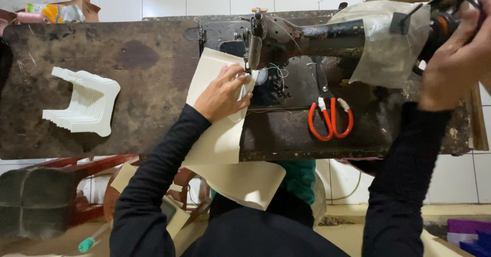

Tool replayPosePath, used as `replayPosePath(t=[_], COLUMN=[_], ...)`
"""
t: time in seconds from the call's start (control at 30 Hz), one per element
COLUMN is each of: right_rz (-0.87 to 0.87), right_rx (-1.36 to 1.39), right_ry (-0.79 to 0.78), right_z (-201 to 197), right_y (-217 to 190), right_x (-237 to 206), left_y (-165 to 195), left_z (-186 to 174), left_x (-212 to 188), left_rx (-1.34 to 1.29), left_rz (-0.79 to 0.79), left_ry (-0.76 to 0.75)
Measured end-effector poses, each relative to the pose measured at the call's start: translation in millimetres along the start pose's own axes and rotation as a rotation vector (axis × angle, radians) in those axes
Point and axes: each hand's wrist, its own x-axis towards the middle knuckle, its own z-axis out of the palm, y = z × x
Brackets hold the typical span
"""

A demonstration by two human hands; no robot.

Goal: The person cuts a long strip of white foam with scissors while sitting on the floor, gathers cut pieces, then moves to a treadle sewing machine and sews along the foam strip, guiding the material under the needle by hand.

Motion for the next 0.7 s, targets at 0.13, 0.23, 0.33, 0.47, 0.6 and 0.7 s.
replayPosePath(t=[0.13,0.23,0.33,0.47,0.6,0.7], right_rz=[-0.080,-0.027,-0.157,0.419,0.464,1.043], right_rx=[-0.106,-0.050,0.292,0.103,1.604,1.705], right_ry=[0.238,0.266,-0.103,-1.140,-0.798,-0.866], right_z=[-3,-10,24,128,207,211], right_y=[-39,-79,-133,-150,-136,-128], right_x=[1,-7,-43,-46,-11,-7], left_y=[-10,-17,-29,-52,-64,-62], left_z=[-7,-11,-15,-29,-39,-41], left_x=[2,3,9,23,35,38], left_rx=[0.008,0.037,-0.009,-0.114,-0.145,-0.133], left_rz=[0.046,0.079,0.100,0.155,0.191,0.209], left_ry=[-0.052,-0.105,-0.167,-0.350,-0.427,-0.446])
